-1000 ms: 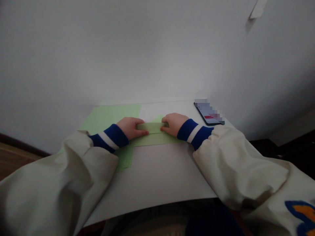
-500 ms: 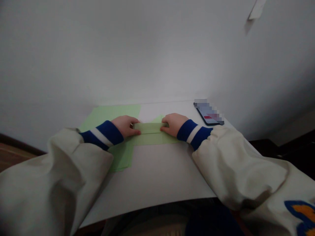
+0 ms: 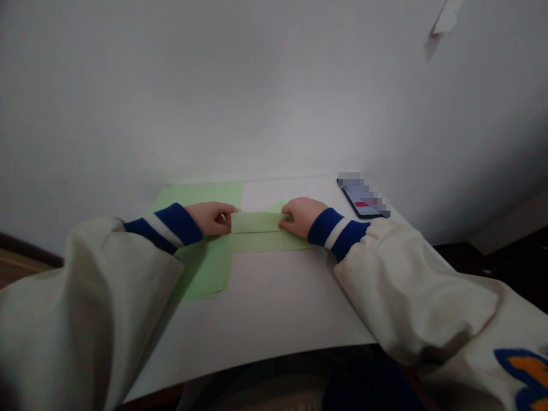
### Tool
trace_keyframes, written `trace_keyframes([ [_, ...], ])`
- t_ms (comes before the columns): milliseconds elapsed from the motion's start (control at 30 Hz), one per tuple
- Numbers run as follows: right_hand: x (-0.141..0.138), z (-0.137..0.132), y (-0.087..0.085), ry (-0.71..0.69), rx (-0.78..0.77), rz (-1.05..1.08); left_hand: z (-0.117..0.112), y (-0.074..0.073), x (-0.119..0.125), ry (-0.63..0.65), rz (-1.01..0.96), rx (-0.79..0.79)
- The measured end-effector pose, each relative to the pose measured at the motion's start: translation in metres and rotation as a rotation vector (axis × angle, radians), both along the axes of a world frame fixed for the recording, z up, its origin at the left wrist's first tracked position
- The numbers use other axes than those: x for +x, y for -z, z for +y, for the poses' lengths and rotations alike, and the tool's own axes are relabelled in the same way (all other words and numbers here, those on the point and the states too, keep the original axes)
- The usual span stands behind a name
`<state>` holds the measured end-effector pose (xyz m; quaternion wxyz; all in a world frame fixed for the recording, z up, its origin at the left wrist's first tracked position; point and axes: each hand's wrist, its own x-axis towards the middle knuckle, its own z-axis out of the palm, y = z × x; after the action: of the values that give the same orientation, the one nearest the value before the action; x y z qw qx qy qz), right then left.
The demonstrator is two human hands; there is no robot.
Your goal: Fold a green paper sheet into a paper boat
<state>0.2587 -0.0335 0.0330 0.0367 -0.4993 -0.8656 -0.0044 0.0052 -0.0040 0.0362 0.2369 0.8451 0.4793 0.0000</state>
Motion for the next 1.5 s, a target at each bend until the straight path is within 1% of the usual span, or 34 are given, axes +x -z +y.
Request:
trace_keyframes([
  [33,0.0,0.0,0.0,0.0,0.0,-0.004,-0.002,-0.001,0.001,-0.004,-0.03,0.024],
  [133,-0.001,0.0,-0.001,-0.001,0.009,-0.016,-0.011,-0.006,0.013,-0.159,-0.121,0.003],
  [167,-0.002,-0.001,-0.002,-0.004,0.014,-0.018,-0.014,-0.007,0.018,-0.184,-0.173,0.042],
  [200,-0.003,-0.002,-0.003,-0.007,0.02,-0.019,-0.017,-0.008,0.022,-0.209,-0.221,0.131],
  [267,-0.006,-0.004,-0.006,-0.018,0.032,-0.02,-0.023,-0.007,0.03,-0.158,-0.244,0.231],
  [333,-0.008,-0.006,-0.008,-0.033,0.048,-0.014,-0.026,-0.004,0.035,-0.118,-0.189,0.287],
  [400,-0.01,-0.007,-0.01,-0.044,0.062,0.001,-0.027,-0.002,0.037,-0.075,-0.104,0.298],
  [500,-0.011,-0.007,-0.01,-0.054,0.047,0.022,-0.027,-0.001,0.036,-0.062,-0.024,0.303],
  [700,-0.012,-0.007,-0.009,-0.069,0.021,0.064,-0.028,-0.007,0.035,-0.053,0.026,0.266],
  [967,-0.01,-0.002,-0.012,0.085,-0.118,0.059,-0.027,-0.005,0.034,-0.079,0.043,0.249],
  [1133,-0.009,0.0,-0.016,0.171,-0.167,0.022,-0.025,-0.003,0.033,-0.081,0.051,0.23],
  [1333,0.002,0.004,-0.018,0.19,-0.184,-0.055,-0.024,-0.001,0.033,-0.084,0.074,0.231],
  [1500,0.015,0.007,-0.022,0.197,-0.195,-0.119,-0.025,-0.003,0.033,-0.082,0.094,0.227],
])
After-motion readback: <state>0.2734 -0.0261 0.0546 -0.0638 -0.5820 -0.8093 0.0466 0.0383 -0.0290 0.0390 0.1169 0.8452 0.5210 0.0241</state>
